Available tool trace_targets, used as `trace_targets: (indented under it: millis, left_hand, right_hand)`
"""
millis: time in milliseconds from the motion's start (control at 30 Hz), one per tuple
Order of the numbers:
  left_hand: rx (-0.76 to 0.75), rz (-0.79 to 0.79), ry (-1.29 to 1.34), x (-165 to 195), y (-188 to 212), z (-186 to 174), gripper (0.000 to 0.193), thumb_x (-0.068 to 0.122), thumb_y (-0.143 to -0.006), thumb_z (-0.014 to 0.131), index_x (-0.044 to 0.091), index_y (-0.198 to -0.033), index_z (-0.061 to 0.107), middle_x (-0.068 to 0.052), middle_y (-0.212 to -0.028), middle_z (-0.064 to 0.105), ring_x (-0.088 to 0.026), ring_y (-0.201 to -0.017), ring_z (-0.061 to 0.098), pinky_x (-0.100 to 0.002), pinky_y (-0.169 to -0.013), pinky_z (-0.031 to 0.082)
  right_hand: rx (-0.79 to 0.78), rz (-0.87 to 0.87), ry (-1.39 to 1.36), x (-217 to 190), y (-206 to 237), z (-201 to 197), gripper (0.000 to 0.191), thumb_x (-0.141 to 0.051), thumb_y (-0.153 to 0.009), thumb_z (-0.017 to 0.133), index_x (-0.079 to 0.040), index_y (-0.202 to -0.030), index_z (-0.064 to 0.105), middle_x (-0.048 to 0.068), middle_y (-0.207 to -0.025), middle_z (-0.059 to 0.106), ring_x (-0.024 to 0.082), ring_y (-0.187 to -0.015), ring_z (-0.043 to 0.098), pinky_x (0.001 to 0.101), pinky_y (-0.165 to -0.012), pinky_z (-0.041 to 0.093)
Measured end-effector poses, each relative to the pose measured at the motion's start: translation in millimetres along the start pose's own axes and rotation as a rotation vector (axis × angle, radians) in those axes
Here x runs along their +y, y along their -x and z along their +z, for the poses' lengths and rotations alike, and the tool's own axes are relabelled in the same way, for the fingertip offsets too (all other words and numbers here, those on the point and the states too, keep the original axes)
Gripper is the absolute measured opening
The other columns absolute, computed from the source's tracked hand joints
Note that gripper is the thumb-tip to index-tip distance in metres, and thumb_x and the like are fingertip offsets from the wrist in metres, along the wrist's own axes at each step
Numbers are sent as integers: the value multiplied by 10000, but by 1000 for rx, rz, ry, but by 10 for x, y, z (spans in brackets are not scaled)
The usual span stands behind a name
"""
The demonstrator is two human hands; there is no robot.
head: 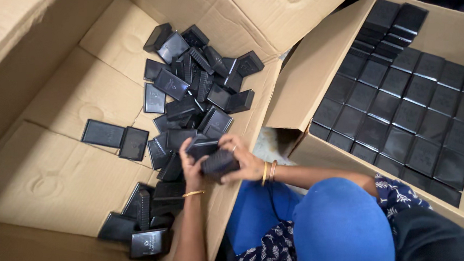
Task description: The person sits on the floor and takes black plastic boxes one at a time from a jumbled pile in a cardboard carton, aligns them into stacks, and places the stacks in a neat grid inside a second carton. They repeatedly gather scattered boxes from the pile and press stacks square before arranging them.
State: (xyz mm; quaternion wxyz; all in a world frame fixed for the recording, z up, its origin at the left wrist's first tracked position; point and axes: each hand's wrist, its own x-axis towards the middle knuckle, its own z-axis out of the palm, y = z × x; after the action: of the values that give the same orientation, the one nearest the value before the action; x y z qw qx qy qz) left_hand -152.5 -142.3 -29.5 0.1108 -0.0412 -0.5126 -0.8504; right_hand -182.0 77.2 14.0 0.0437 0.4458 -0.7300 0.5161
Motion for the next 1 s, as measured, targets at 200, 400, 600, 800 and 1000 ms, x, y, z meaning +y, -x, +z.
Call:
trace_targets:
  millis: [200, 400, 600, 800, 1000]
  left_hand:
    - [-156, -94, 249, 84, 87, 269, 819, 282, -903, 715, 100, -1580, 290, -160, -1462, 490, -314, -1330, 527, -440, -1149, 431]
    - [-170, -50, 262, 47, 135, 503, 857, 640, -964, 504, 167, -1611, 201, -161, -1519, 444, -340, -1340, 517, -486, -1109, 455]
    - [35, 117, 41, -416, -32, 144, 834, 621, -1061, 457, 44, -1634, 272, -199, -1500, 448, -309, -1312, 522, -466, -1134, 450]
    - [178, 191, -1488, -527, -78, -204, 747, 306, -881, 627, 84, -1548, 375, -228, -1508, 424, -456, -1243, 457, -514, -990, 417]
    - [82, 216, -1336, -424, -23, -215, 651, 242, -822, 710, 115, -1425, 498, -194, -1278, 485, -420, -1196, 477, -500, -1027, 410]
  right_hand:
    - [-5, 206, -477, 52, 3, -61, 1204, -360, -772, 914, -97, -1618, 98, 196, -1631, 300, 392, -1537, 296, 469, -1268, 259]
    - [-80, 172, 194, -116, 1, -34, 1542, -459, -554, 1016, -37, -1581, -53, 260, -1573, 315, 455, -1480, 303, 568, -1228, 139]
    - [-54, 215, -9, -177, -43, -91, 1495, -443, -574, 973, 2, -1625, 8, 311, -1576, 318, 446, -1474, 368, 451, -1232, 306]
    - [-112, 304, -12, -212, -66, -126, 1453, -420, -545, 961, -13, -1631, 85, 265, -1465, 421, 421, -1391, 443, 427, -1179, 363]
    - [-110, 261, -27, -156, -74, -123, 1438, -418, -540, 972, -19, -1627, 120, 250, -1460, 427, 417, -1376, 454, 426, -1169, 372]
